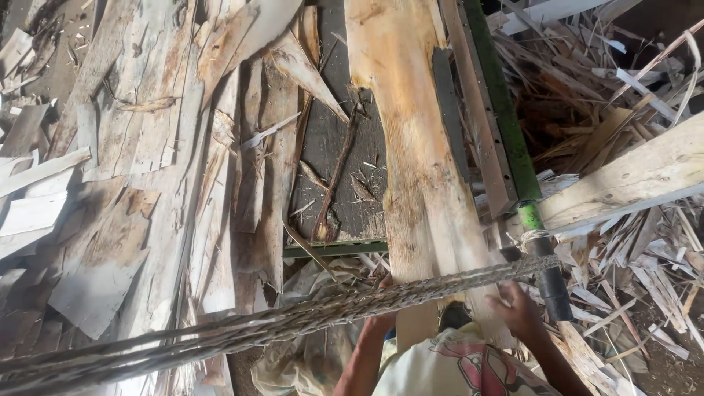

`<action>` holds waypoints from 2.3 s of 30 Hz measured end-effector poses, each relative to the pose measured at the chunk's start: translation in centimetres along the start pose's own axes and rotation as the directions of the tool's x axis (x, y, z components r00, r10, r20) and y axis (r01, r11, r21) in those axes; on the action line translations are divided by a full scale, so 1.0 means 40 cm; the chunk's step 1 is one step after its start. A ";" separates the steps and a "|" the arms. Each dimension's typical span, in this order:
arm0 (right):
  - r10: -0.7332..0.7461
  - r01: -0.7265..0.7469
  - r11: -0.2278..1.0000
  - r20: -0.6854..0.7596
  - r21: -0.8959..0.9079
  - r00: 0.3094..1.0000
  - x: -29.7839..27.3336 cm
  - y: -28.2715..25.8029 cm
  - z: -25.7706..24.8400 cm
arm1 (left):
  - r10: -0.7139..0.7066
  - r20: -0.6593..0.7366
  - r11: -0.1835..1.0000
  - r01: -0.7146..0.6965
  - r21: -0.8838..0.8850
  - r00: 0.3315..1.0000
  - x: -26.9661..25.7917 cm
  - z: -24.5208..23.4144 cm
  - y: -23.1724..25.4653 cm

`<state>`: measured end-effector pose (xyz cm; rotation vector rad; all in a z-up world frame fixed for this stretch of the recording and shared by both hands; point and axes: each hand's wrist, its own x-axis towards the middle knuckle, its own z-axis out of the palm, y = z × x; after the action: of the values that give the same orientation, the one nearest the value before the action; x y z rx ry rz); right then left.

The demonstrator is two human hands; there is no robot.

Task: Cutting thin sheets of wood or bark using a large manual lever cutter.

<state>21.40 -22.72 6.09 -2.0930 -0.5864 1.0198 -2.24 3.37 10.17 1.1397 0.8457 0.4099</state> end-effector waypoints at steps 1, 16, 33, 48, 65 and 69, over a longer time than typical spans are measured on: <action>0.003 -0.003 1.000 -0.003 -0.004 1.000 0.008 0.019 -0.032 | -0.002 0.003 1.000 0.002 -0.004 1.000 -0.005 0.007 -0.004; -0.021 -0.031 0.896 0.113 0.443 0.993 -0.121 -0.460 -0.309 | 0.056 0.259 0.716 0.142 -0.683 0.964 0.012 -0.010 -0.281; -0.050 0.009 0.891 0.079 0.454 0.996 -0.147 -0.498 -0.310 | 0.106 0.135 0.958 -0.065 -0.278 0.985 0.043 0.051 -0.258; -0.051 0.003 0.941 0.133 0.339 0.990 -0.129 -0.510 -0.321 | 0.155 0.175 0.938 -0.090 -0.334 0.972 0.031 0.027 -0.237; -0.122 0.056 0.903 0.130 0.426 0.984 -0.106 -0.443 -0.291 | 0.076 -0.059 0.784 -0.023 0.620 0.995 -0.124 0.135 0.245; -0.072 0.021 0.916 0.113 0.401 0.991 -0.105 -0.452 -0.286 | 0.047 -0.084 0.731 0.023 0.682 0.995 -0.145 0.164 0.266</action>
<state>26.67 -18.68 26.86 -1.6579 -0.4417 1.1426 0.43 -0.50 23.12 1.8259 1.1210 0.1509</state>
